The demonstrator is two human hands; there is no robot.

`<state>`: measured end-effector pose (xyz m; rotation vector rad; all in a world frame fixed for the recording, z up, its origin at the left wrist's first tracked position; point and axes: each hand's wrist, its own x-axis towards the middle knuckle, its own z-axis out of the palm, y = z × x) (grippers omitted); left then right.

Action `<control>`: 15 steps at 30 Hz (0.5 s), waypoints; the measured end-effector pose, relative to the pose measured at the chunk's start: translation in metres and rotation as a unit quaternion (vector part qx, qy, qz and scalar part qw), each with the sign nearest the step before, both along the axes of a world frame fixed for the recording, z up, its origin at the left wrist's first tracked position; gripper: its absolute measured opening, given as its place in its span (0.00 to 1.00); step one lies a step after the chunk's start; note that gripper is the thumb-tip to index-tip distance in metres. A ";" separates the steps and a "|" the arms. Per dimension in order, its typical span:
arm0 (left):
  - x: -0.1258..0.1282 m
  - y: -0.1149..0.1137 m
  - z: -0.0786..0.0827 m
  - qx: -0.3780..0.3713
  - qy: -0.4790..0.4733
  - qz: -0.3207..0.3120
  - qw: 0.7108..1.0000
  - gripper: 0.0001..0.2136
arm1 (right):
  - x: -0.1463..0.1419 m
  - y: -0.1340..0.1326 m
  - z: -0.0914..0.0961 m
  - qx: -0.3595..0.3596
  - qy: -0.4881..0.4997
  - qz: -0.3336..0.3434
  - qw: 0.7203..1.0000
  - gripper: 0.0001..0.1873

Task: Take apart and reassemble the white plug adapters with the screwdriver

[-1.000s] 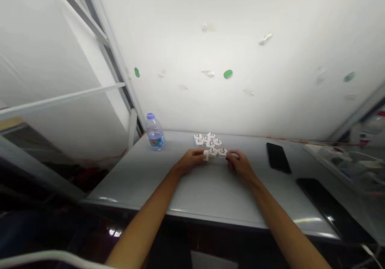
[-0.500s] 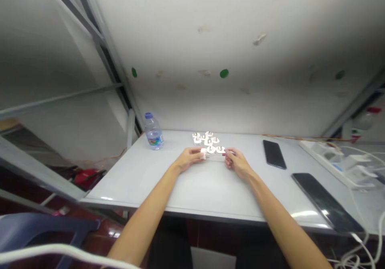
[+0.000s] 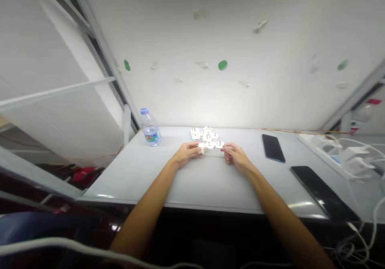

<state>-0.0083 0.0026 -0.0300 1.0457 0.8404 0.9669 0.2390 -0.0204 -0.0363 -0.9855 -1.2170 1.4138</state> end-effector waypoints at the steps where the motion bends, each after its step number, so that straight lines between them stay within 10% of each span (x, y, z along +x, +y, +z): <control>1: 0.000 0.000 0.001 0.002 0.001 0.000 1.000 0.24 | 0.001 0.001 -0.001 0.011 -0.007 0.006 1.000 0.21; 15: -0.001 -0.002 0.002 0.006 0.019 -0.016 1.000 0.24 | 0.001 -0.001 0.000 0.019 -0.053 -0.016 0.998 0.20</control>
